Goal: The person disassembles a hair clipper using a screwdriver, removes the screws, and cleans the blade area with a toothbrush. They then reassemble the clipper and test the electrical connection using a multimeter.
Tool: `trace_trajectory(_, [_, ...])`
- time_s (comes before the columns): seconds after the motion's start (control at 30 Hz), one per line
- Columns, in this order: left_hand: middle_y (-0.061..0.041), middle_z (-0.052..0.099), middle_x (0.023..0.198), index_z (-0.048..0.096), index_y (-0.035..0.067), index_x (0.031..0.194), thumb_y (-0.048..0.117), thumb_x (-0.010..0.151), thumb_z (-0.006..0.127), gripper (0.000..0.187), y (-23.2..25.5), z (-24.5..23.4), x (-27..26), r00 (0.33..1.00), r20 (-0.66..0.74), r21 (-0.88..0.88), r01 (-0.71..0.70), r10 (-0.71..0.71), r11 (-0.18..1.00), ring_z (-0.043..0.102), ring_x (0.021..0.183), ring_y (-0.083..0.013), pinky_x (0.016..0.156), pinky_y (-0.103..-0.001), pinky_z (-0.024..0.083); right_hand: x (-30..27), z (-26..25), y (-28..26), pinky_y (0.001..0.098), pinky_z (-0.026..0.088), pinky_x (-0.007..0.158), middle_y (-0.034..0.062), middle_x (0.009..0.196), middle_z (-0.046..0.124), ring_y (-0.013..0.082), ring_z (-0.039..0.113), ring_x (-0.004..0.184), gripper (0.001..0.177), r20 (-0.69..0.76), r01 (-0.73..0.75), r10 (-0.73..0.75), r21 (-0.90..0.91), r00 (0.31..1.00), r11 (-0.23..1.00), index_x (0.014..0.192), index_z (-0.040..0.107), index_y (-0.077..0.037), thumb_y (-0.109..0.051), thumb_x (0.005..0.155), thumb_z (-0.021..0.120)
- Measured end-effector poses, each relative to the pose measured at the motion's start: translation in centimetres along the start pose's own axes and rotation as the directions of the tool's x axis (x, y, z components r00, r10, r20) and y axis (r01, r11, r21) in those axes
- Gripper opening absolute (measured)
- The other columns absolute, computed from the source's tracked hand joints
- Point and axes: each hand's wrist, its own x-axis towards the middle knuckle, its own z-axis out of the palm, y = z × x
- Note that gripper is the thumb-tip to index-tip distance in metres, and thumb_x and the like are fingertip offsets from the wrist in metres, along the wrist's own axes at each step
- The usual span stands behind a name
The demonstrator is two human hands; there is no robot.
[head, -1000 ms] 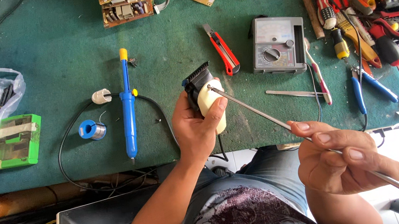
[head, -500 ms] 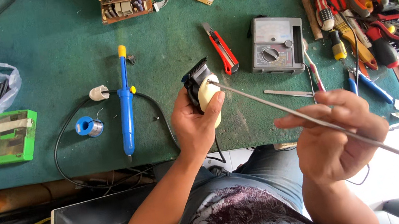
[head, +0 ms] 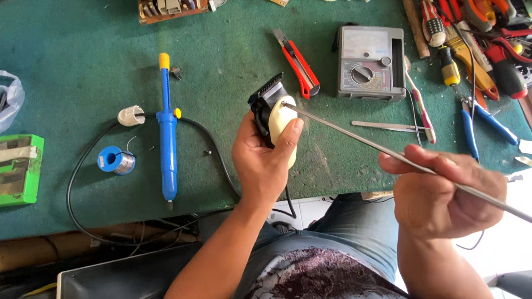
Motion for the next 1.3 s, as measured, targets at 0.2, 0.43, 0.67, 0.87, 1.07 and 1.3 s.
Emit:
trace_trajectory(0.2, [-0.001, 0.075, 0.097, 0.073, 0.009, 0.119, 0.021, 0.091, 0.085, 0.033, -0.2, -0.3, 0.1, 1.0, 0.0, 0.014, -0.014, 0.014, 1.0, 0.066, 0.085, -0.0086, 0.076, -0.028, 0.059, 2.8, 3.3, 0.1, 0.0341, 0.053, 0.053, 0.0234, 0.098, 0.057, 0.0354, 0.067, 0.058, 0.019, 0.147, 0.214, -0.182, -0.247, 0.972, 0.945, 0.121, 0.048, -0.013, 0.0, 0.107, 0.05])
trace_trajectory(0.43, [0.001, 0.077, 0.096, 0.075, 0.012, 0.119, 0.025, 0.088, 0.086, 0.035, 0.0, -0.2, 0.2, 0.999, 0.004, 0.103, 0.052, -0.053, 0.993, 0.066, 0.083, -0.0074, 0.076, -0.027, 0.058, 3.0, 1.5, -0.5, 0.0598, 0.074, 0.095, 0.0412, 0.127, 0.068, 0.0565, 0.074, 0.114, 0.031, 0.282, -0.05, -0.084, 0.437, 0.956, 0.898, 0.123, 0.063, 0.021, -0.003, 0.107, 0.054])
trace_trajectory(0.67, [0.0, 0.076, 0.092, 0.073, 0.012, 0.111, 0.03, 0.087, 0.086, 0.033, 0.3, -0.4, 0.4, 0.995, 0.004, 0.048, 0.103, -0.103, 0.994, 0.066, 0.079, -0.0097, 0.068, -0.03, 0.058, 3.4, 1.8, -0.4, 0.0562, 0.075, 0.088, 0.0224, 0.125, 0.072, 0.0318, 0.079, 0.107, 0.018, 0.274, 0.094, -0.114, 0.086, 0.955, 0.992, 0.128, 0.063, 0.002, -0.008, 0.115, 0.056])
trace_trajectory(0.87, [-0.01, 0.079, 0.1, 0.074, 0.004, 0.116, 0.023, 0.085, 0.082, 0.037, 0.8, -0.2, 1.8, 0.959, -0.01, -0.171, 0.278, -0.284, 0.945, 0.072, 0.079, -0.0169, 0.064, -0.033, 0.059, 5.3, 1.9, -0.6, 0.0497, 0.069, 0.063, 0.0173, 0.111, 0.056, 0.0356, 0.07, 0.081, 0.016, 0.237, 0.194, -0.15, -0.174, 0.96, 0.965, 0.124, 0.059, -0.006, -0.02, 0.117, 0.055])
trace_trajectory(1.07, [-0.024, 0.072, 0.127, 0.057, 0.002, 0.137, 0.026, 0.088, 0.075, 0.057, 2.2, -1.9, 4.2, 0.843, 0.07, -0.661, 0.44, -0.534, 0.608, 0.072, 0.114, -0.0386, 0.095, -0.052, 0.063, 6.5, -2.3, -1.4, 0.069, 0.07, 0.09, 0.0388, 0.111, 0.062, 0.0546, 0.072, 0.096, 0.019, 0.299, 0.19, -0.082, -0.354, 0.951, 0.915, 0.139, 0.055, 0.001, 0.006, 0.121, 0.049])
trace_trajectory(1.3, [-0.024, 0.076, 0.122, 0.062, 0.002, 0.12, 0.029, 0.088, 0.077, 0.045, 2.7, -2.9, 4.9, 0.851, 0.093, -0.624, 0.454, -0.517, 0.636, 0.071, 0.09, -0.0205, 0.073, -0.031, 0.06, 8.2, -4.6, 0.1, 0.0717, 0.063, 0.105, 0.0302, 0.15, 0.052, 0.0464, 0.062, 0.106, 0.038, 0.366, -0.01, 0.091, -0.217, 0.926, 0.976, 0.158, 0.045, -0.006, 0.01, 0.124, 0.041])
